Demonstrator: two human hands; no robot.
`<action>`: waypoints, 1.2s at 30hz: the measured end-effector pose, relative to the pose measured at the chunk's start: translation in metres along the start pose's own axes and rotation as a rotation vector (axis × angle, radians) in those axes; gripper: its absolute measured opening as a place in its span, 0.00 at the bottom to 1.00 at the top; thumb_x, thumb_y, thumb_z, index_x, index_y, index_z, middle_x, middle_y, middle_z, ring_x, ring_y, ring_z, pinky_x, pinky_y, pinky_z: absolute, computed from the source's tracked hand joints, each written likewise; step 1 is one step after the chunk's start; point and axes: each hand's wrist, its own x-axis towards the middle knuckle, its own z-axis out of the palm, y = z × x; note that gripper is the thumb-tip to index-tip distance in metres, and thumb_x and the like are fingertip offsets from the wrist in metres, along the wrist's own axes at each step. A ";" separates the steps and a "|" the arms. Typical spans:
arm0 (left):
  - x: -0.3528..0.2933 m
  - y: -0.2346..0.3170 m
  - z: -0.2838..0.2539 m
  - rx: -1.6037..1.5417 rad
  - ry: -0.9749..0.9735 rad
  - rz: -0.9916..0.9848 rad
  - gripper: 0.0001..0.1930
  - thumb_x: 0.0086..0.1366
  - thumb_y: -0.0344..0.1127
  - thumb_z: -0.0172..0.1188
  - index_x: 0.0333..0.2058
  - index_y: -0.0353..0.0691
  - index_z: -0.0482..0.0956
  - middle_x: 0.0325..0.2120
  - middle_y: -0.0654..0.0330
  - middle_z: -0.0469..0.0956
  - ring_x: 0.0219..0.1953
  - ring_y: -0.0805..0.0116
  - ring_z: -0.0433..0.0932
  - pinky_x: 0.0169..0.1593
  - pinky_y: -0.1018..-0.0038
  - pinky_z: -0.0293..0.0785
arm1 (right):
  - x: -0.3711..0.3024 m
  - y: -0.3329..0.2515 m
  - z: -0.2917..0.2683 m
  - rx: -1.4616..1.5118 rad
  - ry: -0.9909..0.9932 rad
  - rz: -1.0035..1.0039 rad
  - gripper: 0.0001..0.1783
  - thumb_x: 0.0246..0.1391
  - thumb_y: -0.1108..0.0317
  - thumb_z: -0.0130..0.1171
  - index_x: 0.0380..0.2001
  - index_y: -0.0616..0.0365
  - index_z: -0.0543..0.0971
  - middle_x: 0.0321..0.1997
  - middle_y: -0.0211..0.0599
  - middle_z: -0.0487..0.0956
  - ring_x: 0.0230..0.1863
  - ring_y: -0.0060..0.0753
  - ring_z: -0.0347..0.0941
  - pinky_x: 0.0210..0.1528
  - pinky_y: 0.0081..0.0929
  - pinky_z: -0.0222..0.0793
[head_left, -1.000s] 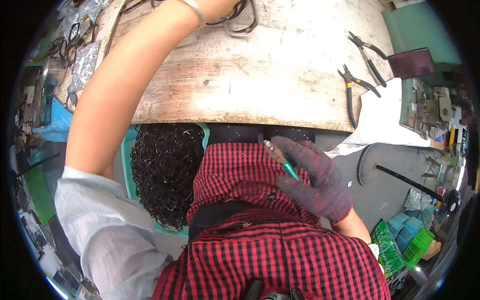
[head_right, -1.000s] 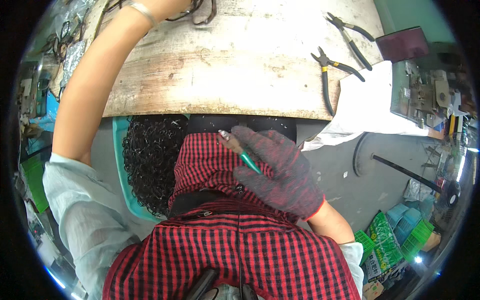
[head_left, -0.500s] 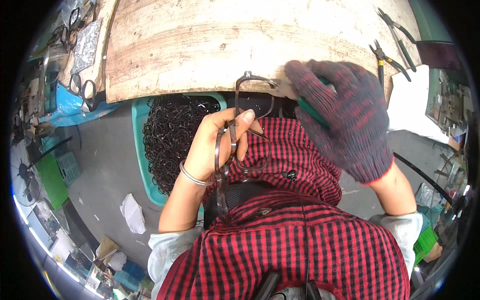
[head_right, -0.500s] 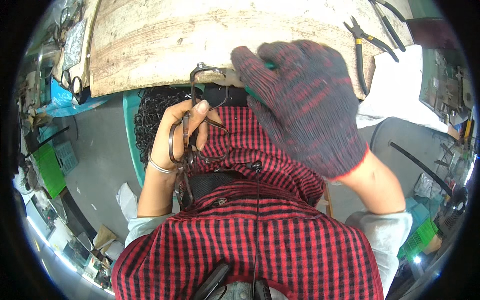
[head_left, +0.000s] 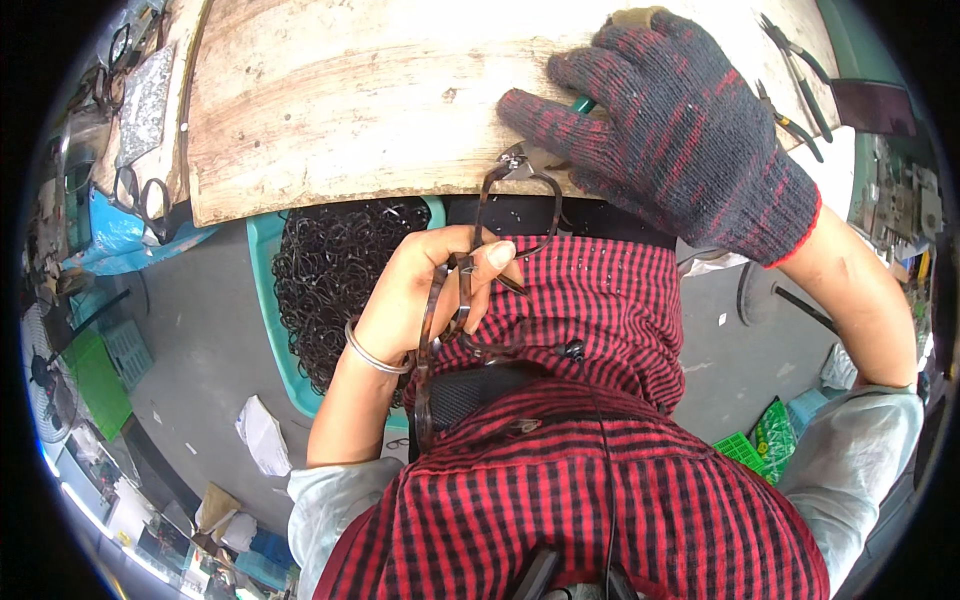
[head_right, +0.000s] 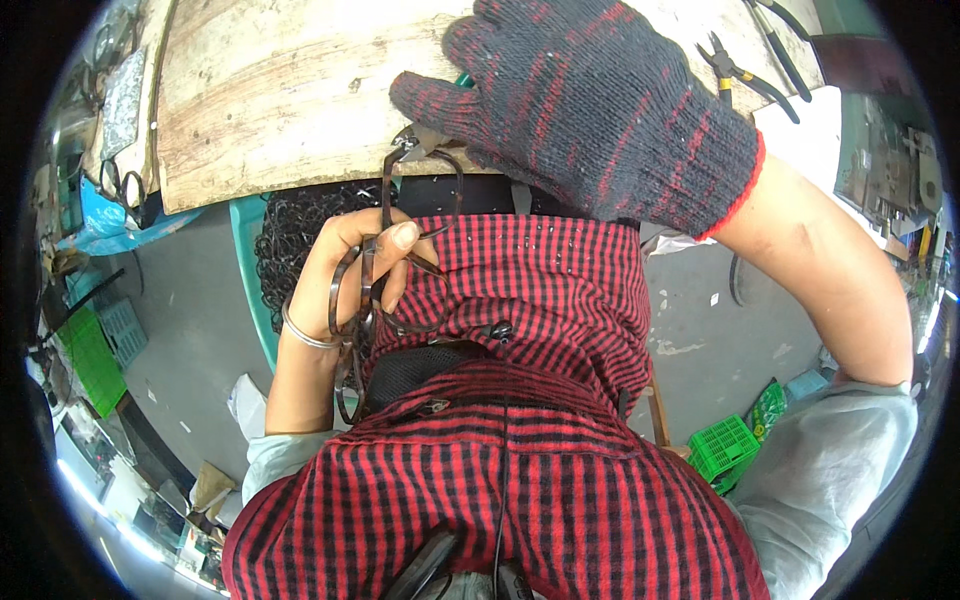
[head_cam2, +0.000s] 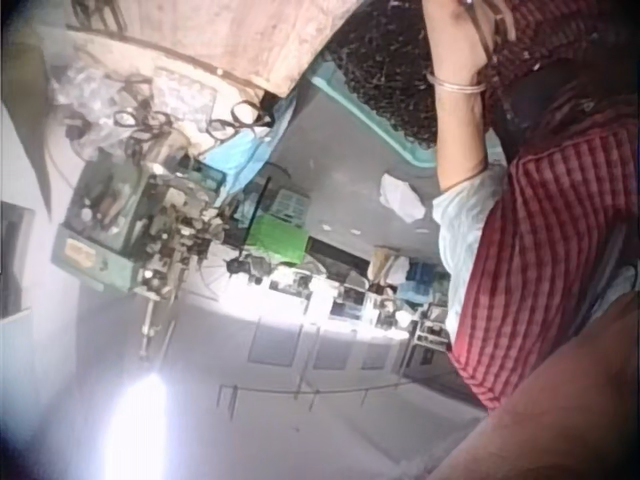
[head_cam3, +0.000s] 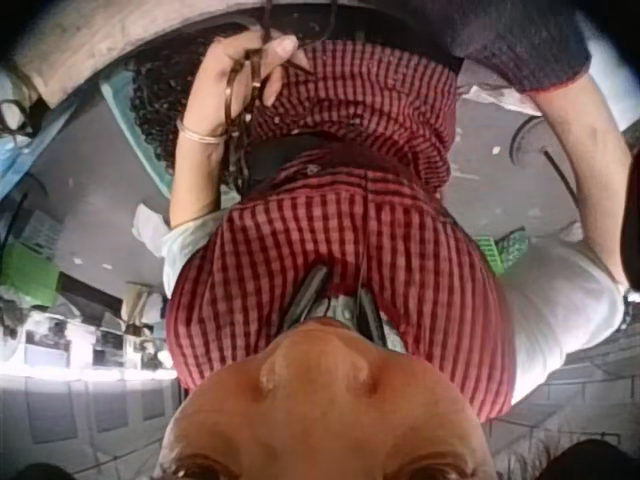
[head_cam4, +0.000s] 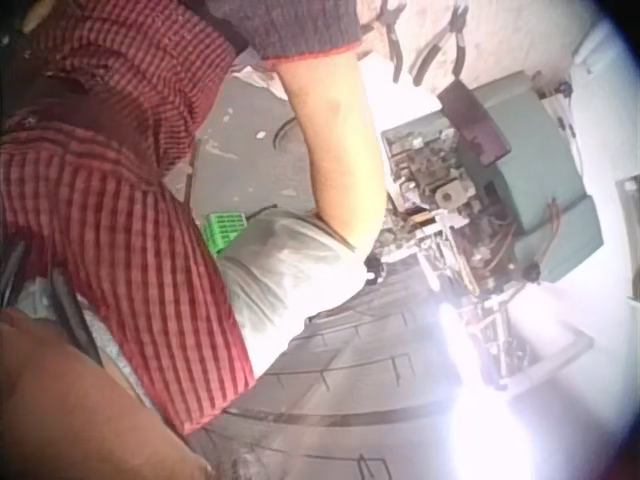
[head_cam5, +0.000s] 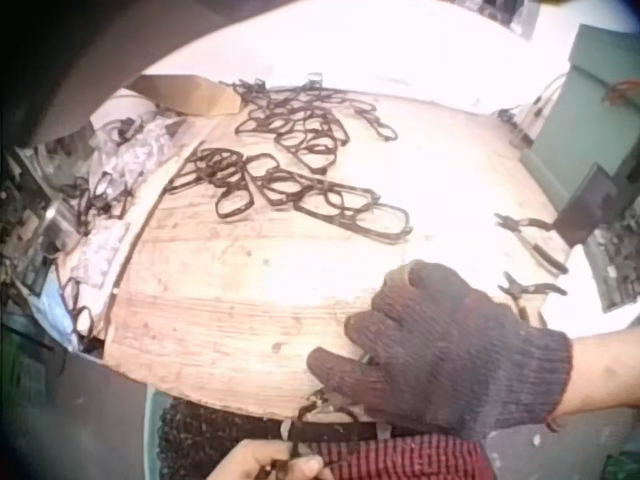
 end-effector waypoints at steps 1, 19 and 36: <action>0.000 -0.001 0.000 -0.018 0.000 0.010 0.18 0.76 0.44 0.61 0.35 0.33 0.85 0.12 0.66 0.73 0.14 0.78 0.69 0.22 0.79 0.62 | 0.001 0.001 -0.001 -0.006 -0.022 -0.016 0.30 0.47 0.56 0.68 0.57 0.44 0.81 0.44 0.33 0.81 0.44 0.41 0.77 0.49 0.42 0.73; -0.007 0.002 0.017 0.074 0.146 -0.076 0.23 0.76 0.49 0.58 0.33 0.33 0.86 0.17 0.63 0.76 0.21 0.76 0.72 0.29 0.77 0.64 | -0.046 -0.033 -0.044 2.053 0.160 0.948 0.33 0.66 0.65 0.58 0.72 0.57 0.65 0.61 0.46 0.79 0.55 0.35 0.77 0.63 0.39 0.75; 0.188 0.232 -0.045 1.856 0.363 0.486 0.17 0.59 0.25 0.58 0.47 0.40 0.86 0.46 0.45 0.83 0.46 0.43 0.82 0.52 0.56 0.80 | -0.120 -0.132 -0.026 2.564 0.170 1.045 0.46 0.63 0.65 0.63 0.79 0.59 0.54 0.68 0.48 0.75 0.63 0.42 0.76 0.68 0.38 0.69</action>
